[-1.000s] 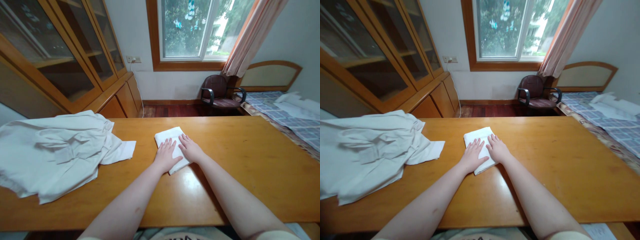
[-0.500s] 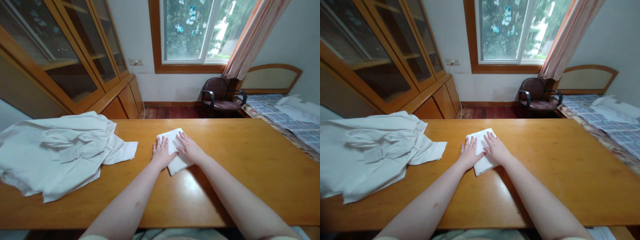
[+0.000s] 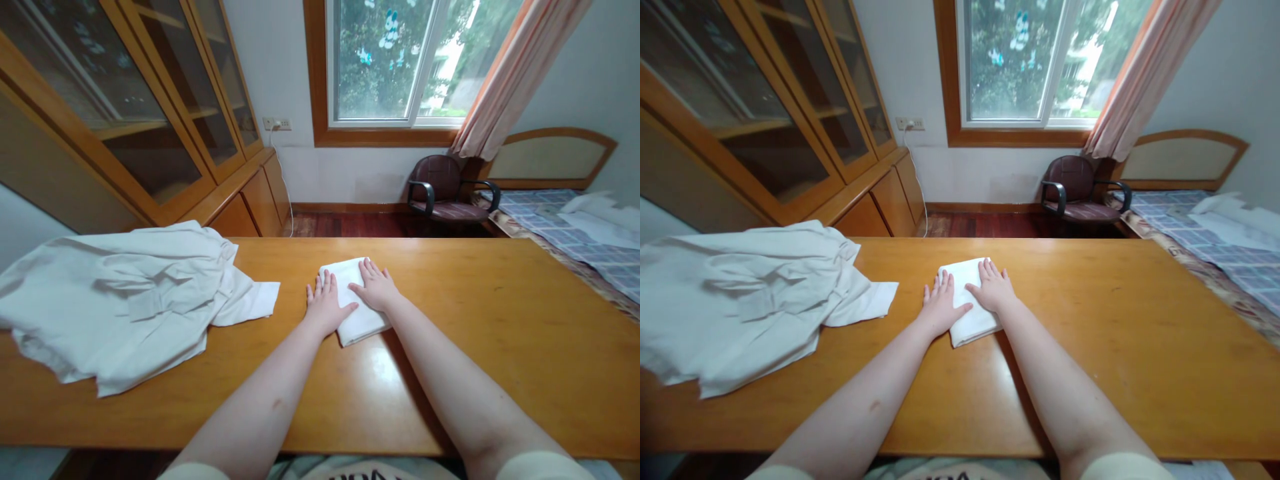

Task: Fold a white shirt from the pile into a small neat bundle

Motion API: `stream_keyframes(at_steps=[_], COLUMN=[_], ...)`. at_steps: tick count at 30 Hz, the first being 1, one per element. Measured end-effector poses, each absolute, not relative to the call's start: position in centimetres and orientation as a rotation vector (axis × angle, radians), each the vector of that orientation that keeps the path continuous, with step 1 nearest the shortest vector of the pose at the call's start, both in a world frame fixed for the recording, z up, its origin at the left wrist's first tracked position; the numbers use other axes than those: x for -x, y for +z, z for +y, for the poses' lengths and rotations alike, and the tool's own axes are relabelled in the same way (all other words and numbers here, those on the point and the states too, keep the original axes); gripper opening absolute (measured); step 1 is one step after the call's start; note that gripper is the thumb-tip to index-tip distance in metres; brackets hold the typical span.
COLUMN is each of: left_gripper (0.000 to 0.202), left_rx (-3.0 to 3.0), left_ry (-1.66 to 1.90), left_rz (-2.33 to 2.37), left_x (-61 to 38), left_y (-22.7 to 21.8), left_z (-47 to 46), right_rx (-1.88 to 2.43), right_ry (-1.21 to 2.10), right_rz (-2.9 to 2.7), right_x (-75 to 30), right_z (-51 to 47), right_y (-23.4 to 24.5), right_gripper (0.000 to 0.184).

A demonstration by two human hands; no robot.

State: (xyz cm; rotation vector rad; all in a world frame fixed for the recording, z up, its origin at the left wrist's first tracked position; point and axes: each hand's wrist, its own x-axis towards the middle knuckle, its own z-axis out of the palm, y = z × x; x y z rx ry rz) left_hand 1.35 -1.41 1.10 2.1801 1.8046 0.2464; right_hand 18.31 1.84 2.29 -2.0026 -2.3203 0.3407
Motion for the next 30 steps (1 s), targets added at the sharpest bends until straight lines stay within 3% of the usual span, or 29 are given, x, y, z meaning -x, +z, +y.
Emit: stream_keyframes(at_steps=[4,8,13,15,21,30], left_gripper=[0.079,0.048,0.036,0.032,0.023,0.020], left_rx=[-2.133,-1.863,-1.355,-1.294,-1.310,-1.314], left_ry=[0.433,0.929,1.347,1.377,1.316,1.272], left_rz=[1.768,1.627,1.508,1.480,1.459,1.481], left_x=[-0.8,0.5,1.8,1.9,2.2,2.3], left_y=[1.1,0.9,0.5,0.4,0.1,0.1], left_z=[-1.3,-0.2,1.2,1.5,1.5,1.5], right_rx=[2.109,2.075,1.830,1.835,2.032,2.304], right_ry=[0.314,0.101,-0.083,0.041,0.253,0.141], right_rz=[-2.193,-2.184,-2.258,-2.269,-2.283,-2.129], right_x=[-18.3,-18.1,-16.1,-14.6,-12.2,-23.5], right_z=[1.7,1.1,-1.2,-2.3,-4.1,-2.1], right_y=[1.9,2.6,4.7,5.0,3.9,2.9], right_gripper=[0.089,0.084,0.054,0.055,0.086,0.081])
